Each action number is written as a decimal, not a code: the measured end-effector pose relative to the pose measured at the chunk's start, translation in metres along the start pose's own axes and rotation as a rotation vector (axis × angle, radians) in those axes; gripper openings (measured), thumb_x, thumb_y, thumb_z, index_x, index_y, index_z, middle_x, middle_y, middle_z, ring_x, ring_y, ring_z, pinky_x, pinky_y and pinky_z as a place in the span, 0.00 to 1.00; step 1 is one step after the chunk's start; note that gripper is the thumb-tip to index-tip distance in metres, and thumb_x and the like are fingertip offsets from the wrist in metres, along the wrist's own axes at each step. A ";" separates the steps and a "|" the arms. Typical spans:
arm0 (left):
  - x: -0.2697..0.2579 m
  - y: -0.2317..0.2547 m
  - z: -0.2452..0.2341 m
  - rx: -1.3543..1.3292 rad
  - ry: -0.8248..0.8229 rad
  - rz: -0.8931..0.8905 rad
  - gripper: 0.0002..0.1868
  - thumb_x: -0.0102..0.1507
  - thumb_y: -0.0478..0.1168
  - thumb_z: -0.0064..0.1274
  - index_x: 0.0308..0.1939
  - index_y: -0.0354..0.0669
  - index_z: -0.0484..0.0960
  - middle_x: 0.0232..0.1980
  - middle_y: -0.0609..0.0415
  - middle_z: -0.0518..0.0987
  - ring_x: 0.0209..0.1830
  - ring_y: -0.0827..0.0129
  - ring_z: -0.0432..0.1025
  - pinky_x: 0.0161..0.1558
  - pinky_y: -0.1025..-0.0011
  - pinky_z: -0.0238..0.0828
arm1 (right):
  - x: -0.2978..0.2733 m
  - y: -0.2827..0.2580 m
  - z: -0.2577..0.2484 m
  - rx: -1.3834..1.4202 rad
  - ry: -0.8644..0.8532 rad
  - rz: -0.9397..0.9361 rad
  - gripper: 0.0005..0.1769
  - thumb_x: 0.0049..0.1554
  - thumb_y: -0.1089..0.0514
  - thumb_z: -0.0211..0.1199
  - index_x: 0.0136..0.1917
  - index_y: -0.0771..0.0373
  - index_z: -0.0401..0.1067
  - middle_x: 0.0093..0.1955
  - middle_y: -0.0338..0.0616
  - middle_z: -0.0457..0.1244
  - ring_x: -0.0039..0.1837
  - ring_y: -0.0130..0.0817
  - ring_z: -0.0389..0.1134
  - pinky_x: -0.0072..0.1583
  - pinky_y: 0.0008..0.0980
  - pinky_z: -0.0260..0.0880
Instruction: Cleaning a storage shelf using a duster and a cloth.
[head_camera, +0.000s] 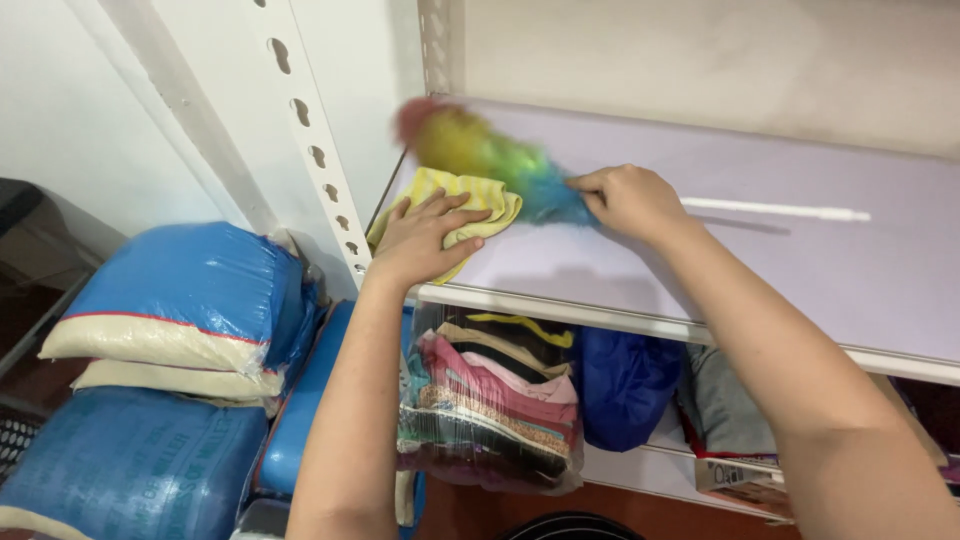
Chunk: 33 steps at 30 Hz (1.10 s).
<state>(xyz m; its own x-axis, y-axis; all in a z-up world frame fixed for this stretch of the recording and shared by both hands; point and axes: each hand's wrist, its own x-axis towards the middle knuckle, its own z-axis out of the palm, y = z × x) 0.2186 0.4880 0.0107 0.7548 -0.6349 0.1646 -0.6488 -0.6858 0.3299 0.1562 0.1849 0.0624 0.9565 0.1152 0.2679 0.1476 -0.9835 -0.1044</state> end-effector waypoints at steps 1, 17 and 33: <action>0.000 0.001 0.000 -0.002 -0.004 0.002 0.25 0.67 0.67 0.42 0.68 0.82 0.73 0.78 0.64 0.65 0.82 0.57 0.52 0.76 0.37 0.41 | -0.004 -0.001 -0.004 0.000 -0.003 0.004 0.17 0.61 0.59 0.58 0.60 0.52 0.81 0.52 0.53 0.73 0.56 0.61 0.73 0.58 0.55 0.74; 0.052 -0.022 0.034 0.211 0.052 -0.448 0.31 0.71 0.68 0.27 0.78 0.75 0.59 0.83 0.54 0.55 0.85 0.50 0.41 0.75 0.33 0.33 | -0.098 0.022 -0.026 -0.112 -0.017 0.090 0.19 0.59 0.58 0.57 0.61 0.48 0.80 0.56 0.48 0.73 0.58 0.54 0.74 0.57 0.54 0.74; 0.013 0.093 0.010 -0.043 -0.229 0.350 0.27 0.71 0.62 0.36 0.74 0.70 0.67 0.82 0.54 0.58 0.84 0.47 0.45 0.76 0.34 0.35 | -0.149 0.002 -0.031 -0.206 0.034 0.120 0.18 0.60 0.63 0.54 0.60 0.57 0.78 0.47 0.55 0.72 0.47 0.59 0.76 0.49 0.55 0.78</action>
<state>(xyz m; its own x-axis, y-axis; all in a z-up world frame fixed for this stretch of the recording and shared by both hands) 0.1674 0.4125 0.0346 0.4457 -0.8929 0.0644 -0.8538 -0.4023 0.3304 0.0067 0.1615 0.0516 0.9545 -0.0058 0.2981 -0.0245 -0.9980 0.0590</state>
